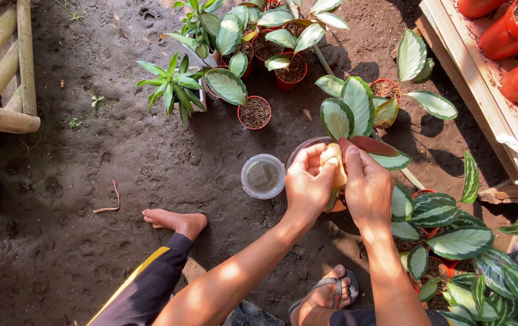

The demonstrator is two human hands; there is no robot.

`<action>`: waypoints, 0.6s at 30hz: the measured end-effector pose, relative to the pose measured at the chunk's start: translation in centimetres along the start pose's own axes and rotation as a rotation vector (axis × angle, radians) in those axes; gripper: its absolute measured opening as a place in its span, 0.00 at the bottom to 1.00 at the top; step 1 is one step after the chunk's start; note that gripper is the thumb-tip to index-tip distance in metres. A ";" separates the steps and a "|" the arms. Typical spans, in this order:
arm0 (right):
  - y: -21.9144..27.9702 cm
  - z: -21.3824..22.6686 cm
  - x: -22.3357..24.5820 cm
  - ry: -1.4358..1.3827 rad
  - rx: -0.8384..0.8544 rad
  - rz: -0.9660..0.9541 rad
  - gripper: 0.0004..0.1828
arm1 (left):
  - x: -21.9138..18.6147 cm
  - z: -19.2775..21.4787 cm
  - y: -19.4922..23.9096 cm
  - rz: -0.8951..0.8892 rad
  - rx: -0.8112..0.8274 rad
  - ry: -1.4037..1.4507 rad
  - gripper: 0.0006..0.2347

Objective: The person sits on the ground and wipes the leaves of several potted plants using a small cloth. They dip the cloth into a small container of water and wipe each leaf individually, moving from one plant to another.

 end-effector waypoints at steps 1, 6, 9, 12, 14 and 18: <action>0.0 0.1 0.0 0.011 0.010 -0.022 0.24 | 0.1 -0.2 -0.2 0.020 -0.013 -0.006 0.15; 0.0 0.4 0.5 -0.090 0.053 0.065 0.33 | -1.2 -1.5 0.0 0.014 0.004 -0.047 0.16; 0.0 0.3 0.2 -0.068 0.079 -0.002 0.36 | -2.5 -1.9 0.4 -0.064 0.050 -0.062 0.16; 0.1 0.5 -0.1 0.065 0.082 -0.094 0.35 | -3.0 -1.9 0.5 -0.084 0.121 -0.076 0.16; 0.0 0.5 -0.1 0.036 0.083 -0.099 0.34 | -2.8 -1.6 -0.1 -0.021 0.185 -0.074 0.16; 0.0 0.5 0.0 -0.054 0.103 0.035 0.27 | -1.9 -0.7 -2.2 0.139 0.341 0.231 0.17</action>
Point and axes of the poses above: each hand's wrist, its own y-axis away from the middle knuckle, its own z-axis out of the back of the hand, x = y × z, the point moved 4 cm from there along -y, towards the middle knuckle, and after that the axes turned 15 degrees about y, right-handed, at the moved point
